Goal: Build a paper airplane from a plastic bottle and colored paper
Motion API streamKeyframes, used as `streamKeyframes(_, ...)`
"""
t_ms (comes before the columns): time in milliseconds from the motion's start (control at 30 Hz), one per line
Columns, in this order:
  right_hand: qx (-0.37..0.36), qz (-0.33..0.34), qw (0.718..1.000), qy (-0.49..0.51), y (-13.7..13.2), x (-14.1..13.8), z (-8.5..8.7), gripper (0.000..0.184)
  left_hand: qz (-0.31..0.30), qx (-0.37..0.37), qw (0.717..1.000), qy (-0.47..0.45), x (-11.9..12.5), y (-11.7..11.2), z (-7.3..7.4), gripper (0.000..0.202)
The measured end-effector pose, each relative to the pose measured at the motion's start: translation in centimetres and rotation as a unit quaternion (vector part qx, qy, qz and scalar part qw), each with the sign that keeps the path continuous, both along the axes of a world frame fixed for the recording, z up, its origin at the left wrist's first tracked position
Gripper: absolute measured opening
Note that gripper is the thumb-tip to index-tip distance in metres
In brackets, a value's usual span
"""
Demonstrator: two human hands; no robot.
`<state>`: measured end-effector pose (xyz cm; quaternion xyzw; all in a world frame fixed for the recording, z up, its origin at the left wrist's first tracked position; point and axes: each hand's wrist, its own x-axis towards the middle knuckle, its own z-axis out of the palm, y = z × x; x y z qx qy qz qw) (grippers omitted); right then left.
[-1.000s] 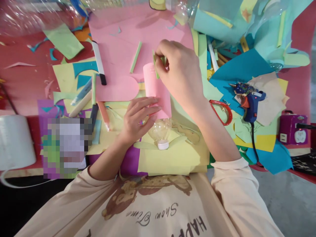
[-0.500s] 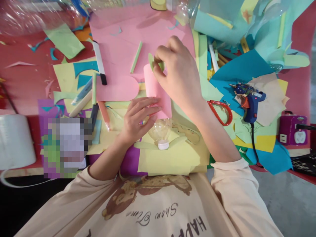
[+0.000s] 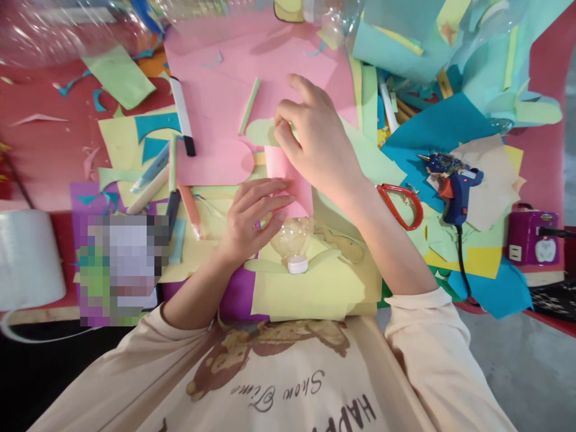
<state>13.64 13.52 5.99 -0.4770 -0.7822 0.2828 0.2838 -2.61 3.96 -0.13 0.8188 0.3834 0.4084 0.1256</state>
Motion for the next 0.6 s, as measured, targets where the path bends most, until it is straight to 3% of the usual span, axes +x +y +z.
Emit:
streamKeyframes(167,-0.001,0.000,1.000,-0.028,0.0,0.3,0.5,0.024,-0.003,-0.002,1.000,-0.002,0.0,0.0,-0.1,0.026)
streamKeyframes(400,-0.054,0.010,0.995,0.087,0.6,2.9,2.4,0.031,0.010,-0.005,1.000,0.013,0.0,-0.1,-0.1,0.028)
streamKeyframes(500,-0.091,0.017,0.991,0.099,0.8,3.3,2.0,0.025,0.008,-0.009,1.000,0.007,0.0,-0.1,-0.2,0.028)
streamKeyframes(600,-0.080,0.015,0.992,0.098,1.0,3.0,1.0,0.025,0.010,-0.004,1.000,0.006,0.0,0.0,-0.2,0.027)
